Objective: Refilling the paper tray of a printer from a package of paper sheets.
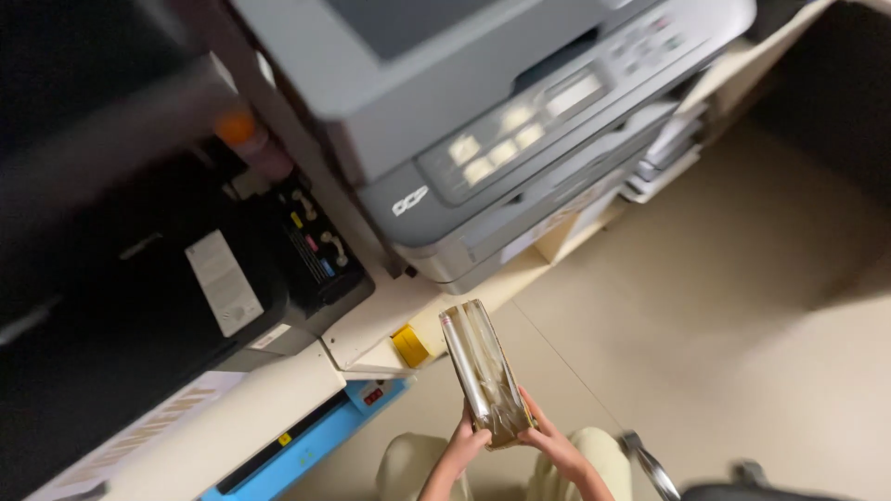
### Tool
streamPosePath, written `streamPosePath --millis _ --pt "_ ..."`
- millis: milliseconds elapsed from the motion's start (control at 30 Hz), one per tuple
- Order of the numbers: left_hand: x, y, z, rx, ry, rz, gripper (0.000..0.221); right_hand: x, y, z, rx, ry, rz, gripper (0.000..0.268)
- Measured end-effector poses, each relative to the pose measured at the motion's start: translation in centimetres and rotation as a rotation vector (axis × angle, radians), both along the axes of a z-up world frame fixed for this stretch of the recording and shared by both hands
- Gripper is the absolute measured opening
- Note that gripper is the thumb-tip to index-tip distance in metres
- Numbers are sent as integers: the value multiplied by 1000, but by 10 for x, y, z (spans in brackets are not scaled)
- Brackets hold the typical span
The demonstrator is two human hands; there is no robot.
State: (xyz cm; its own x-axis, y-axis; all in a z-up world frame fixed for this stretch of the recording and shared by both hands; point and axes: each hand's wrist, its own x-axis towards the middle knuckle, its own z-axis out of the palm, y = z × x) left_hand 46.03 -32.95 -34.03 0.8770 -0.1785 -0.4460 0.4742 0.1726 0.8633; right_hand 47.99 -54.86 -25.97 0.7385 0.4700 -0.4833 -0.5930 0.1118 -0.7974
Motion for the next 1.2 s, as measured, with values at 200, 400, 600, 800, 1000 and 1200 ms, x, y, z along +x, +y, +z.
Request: streamPosePath --millis 200,400,600,800,1000,1200 --pt "39 20 -133 113 -78 65 100 57 19 -126 44 -96 114 84" --pt "71 34 -159 143 -26 206 100 107 42 -213 140 -118 231 81" --pt "86 54 -222 89 -165 199 99 140 49 -284 79 -27 172 79" --pt "92 56 -181 431 61 125 101 164 81 -263 102 -108 222 83" --pt "108 59 -228 19 294 336 76 177 129 -219 -113 -101 89 77" --pt "123 64 -252 -318 24 532 42 194 149 -257 -87 -92 -26 74"
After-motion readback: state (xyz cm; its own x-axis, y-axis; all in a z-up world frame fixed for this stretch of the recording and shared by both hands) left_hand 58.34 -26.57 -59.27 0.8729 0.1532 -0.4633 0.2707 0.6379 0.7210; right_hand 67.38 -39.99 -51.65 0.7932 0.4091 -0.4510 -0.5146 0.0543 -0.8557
